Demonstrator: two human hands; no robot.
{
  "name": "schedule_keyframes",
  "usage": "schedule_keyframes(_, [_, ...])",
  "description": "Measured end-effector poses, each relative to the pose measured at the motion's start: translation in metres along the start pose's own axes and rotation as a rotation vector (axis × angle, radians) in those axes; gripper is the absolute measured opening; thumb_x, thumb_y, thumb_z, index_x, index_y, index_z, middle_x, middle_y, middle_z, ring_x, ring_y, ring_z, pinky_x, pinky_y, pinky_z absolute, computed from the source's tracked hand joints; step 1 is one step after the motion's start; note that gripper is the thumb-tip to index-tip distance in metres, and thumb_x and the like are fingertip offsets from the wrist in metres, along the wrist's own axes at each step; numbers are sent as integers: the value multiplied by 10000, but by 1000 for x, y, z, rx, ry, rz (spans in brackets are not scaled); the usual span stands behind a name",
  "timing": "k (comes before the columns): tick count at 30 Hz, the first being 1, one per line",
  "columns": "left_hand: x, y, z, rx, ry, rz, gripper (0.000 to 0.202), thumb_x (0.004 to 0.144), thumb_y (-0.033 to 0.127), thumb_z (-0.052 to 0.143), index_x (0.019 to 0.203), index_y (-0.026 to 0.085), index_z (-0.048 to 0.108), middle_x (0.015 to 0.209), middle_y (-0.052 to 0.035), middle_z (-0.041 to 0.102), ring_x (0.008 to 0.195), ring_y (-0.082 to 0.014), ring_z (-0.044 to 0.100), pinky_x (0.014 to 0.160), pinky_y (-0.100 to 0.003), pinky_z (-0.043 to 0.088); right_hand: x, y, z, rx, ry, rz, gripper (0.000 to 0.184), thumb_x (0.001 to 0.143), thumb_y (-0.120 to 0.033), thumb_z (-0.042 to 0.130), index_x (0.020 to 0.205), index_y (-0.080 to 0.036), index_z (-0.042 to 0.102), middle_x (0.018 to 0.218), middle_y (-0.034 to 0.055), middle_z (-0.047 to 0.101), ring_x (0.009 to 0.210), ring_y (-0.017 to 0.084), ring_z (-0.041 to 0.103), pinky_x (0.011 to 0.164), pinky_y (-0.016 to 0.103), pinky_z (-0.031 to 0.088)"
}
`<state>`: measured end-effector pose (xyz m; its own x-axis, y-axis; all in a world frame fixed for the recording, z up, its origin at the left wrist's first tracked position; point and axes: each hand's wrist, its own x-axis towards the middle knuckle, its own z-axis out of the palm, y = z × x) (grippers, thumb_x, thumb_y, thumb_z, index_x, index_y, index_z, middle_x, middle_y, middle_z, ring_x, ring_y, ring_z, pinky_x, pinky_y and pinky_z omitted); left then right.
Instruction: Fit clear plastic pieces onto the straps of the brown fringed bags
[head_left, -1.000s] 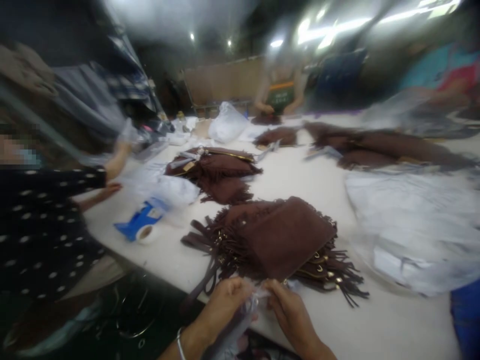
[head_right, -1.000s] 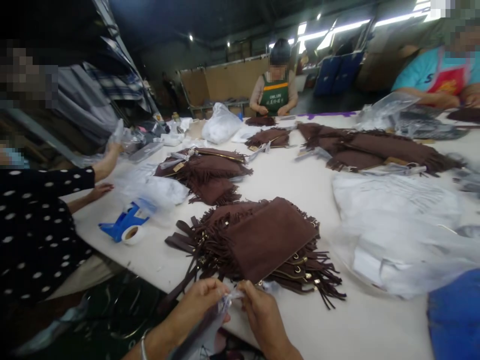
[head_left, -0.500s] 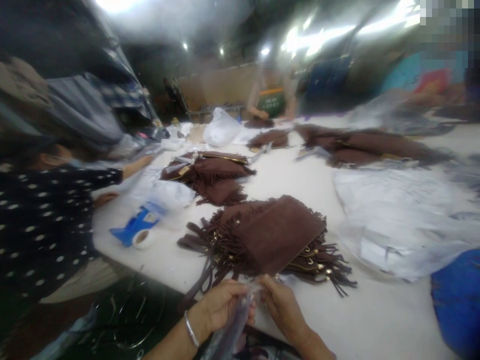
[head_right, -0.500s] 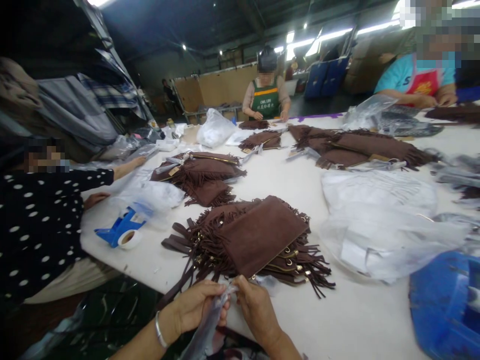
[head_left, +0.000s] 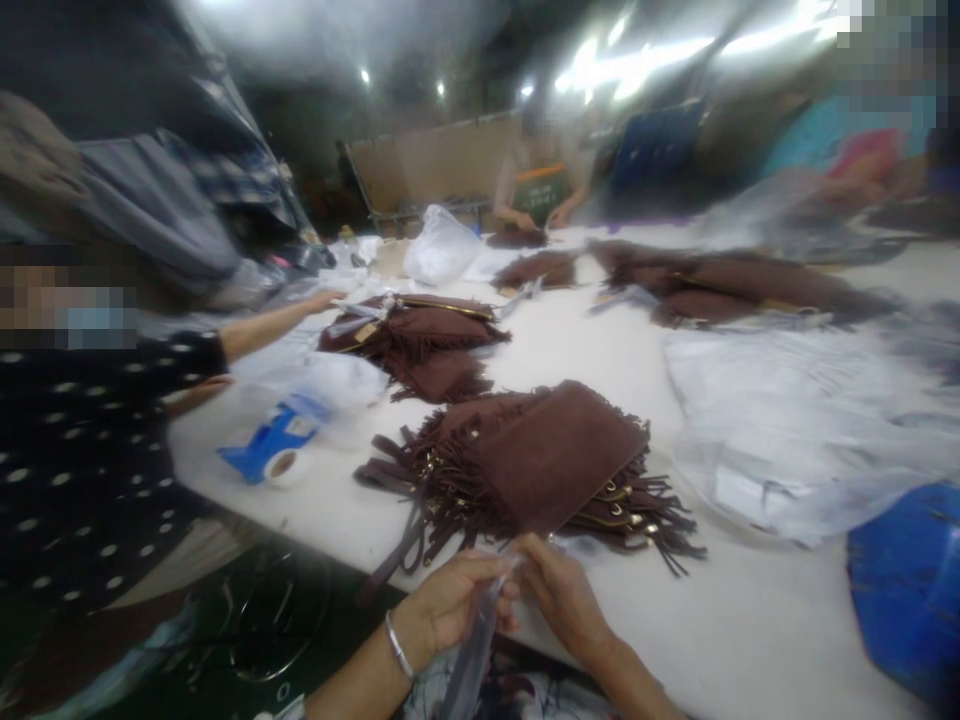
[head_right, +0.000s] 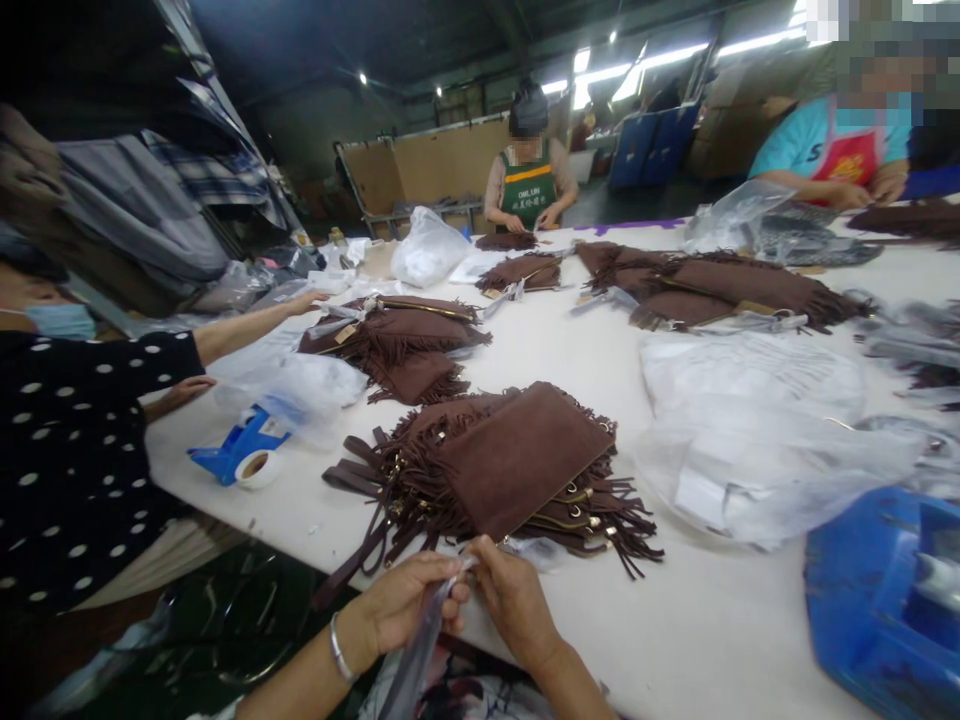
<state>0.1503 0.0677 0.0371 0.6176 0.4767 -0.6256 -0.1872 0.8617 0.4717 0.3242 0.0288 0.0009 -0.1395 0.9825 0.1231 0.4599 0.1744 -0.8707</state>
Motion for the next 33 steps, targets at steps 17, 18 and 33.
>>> schedule_keyframes(17, [-1,1,-12,-29,-24,-2,185,823,245,656,911,82,660,643,-20,605,468,-88,526,597,-295,528,-1,-26,-28,204,-147,22,304,919,-319,490,1198,-264,599,1086,45,687,976,213,632,861,324,491])
schedule_keyframes(18, [-1,2,-12,-36,-35,-11,189,828,242,650,928,81,657,636,-12,594,454,-79,505,588,-287,528,-2,-26,-27,193,-144,20,320,915,-322,497,1217,-265,586,1118,51,677,1006,219,622,883,336,485])
schedule_keyframes(33, [0,8,-5,-200,-166,-177,67,844,156,559,857,103,598,569,69,407,347,-5,274,498,-185,481,5,-25,-3,273,-24,95,199,909,-359,501,991,-238,636,937,18,690,870,195,629,782,297,482])
